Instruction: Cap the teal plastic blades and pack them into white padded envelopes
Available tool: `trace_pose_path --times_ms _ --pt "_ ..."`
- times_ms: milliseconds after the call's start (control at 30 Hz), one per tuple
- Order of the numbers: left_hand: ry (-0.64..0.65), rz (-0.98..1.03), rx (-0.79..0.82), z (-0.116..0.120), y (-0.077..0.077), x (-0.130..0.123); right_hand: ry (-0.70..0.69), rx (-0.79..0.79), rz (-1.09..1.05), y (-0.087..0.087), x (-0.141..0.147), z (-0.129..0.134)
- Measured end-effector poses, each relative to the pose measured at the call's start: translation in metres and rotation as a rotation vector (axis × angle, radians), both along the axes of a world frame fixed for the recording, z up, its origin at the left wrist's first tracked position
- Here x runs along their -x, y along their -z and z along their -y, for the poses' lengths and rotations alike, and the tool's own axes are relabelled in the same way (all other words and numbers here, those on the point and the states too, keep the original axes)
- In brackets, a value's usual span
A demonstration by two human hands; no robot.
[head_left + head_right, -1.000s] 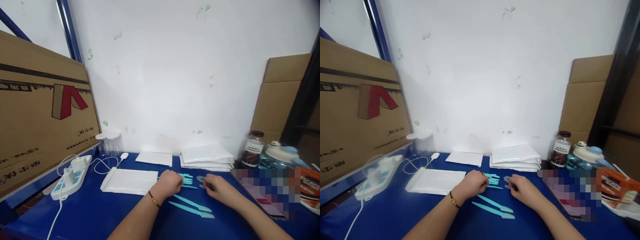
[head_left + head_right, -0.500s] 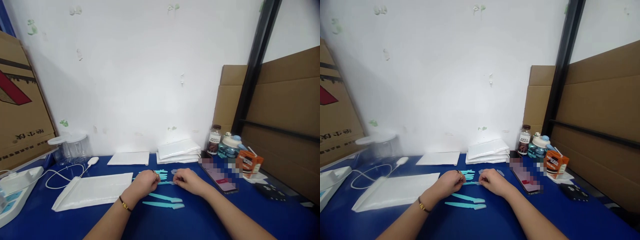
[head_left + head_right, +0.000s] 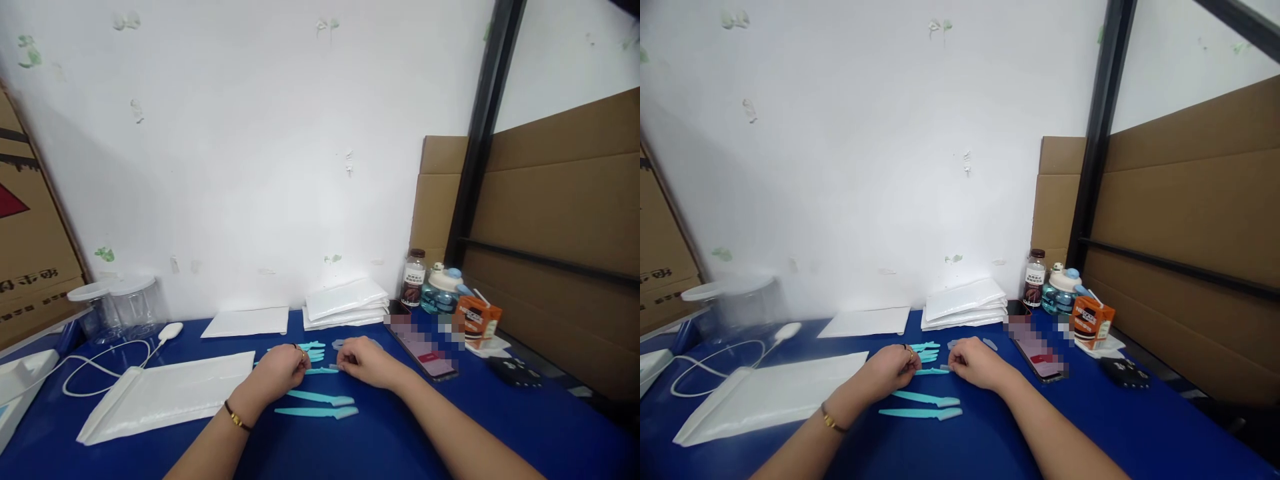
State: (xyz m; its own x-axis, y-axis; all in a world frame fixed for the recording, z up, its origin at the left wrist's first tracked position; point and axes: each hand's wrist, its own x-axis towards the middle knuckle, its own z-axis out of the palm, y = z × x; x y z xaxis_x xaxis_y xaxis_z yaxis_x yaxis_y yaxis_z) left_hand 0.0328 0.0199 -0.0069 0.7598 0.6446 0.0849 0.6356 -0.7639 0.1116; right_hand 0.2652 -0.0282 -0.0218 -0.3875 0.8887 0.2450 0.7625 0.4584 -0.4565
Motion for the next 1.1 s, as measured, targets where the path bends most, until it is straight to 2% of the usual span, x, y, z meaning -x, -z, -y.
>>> trace_pose_path --times_ms 167,400,600,867,967,1100 --pt "-0.005 -0.008 0.013 0.001 -0.004 0.001 0.013 0.036 -0.032 -0.002 -0.010 0.002" --pt "0.000 0.024 0.045 0.003 -0.002 -0.001 0.009 0.022 -0.012 0.001 0.001 0.001" --pt "0.103 0.111 0.159 0.011 -0.004 -0.005 -0.080 0.026 0.001 -0.003 0.006 0.008" --pt "0.098 0.109 0.268 0.012 -0.004 -0.005 -0.102 0.100 -0.039 -0.005 0.003 0.013" --pt "0.023 0.144 0.261 0.002 -0.005 0.006 -0.015 0.057 -0.093 -0.010 -0.006 0.010" --pt "-0.130 0.202 0.095 -0.016 -0.006 0.025 0.211 -0.060 -0.113 -0.009 -0.021 0.001"
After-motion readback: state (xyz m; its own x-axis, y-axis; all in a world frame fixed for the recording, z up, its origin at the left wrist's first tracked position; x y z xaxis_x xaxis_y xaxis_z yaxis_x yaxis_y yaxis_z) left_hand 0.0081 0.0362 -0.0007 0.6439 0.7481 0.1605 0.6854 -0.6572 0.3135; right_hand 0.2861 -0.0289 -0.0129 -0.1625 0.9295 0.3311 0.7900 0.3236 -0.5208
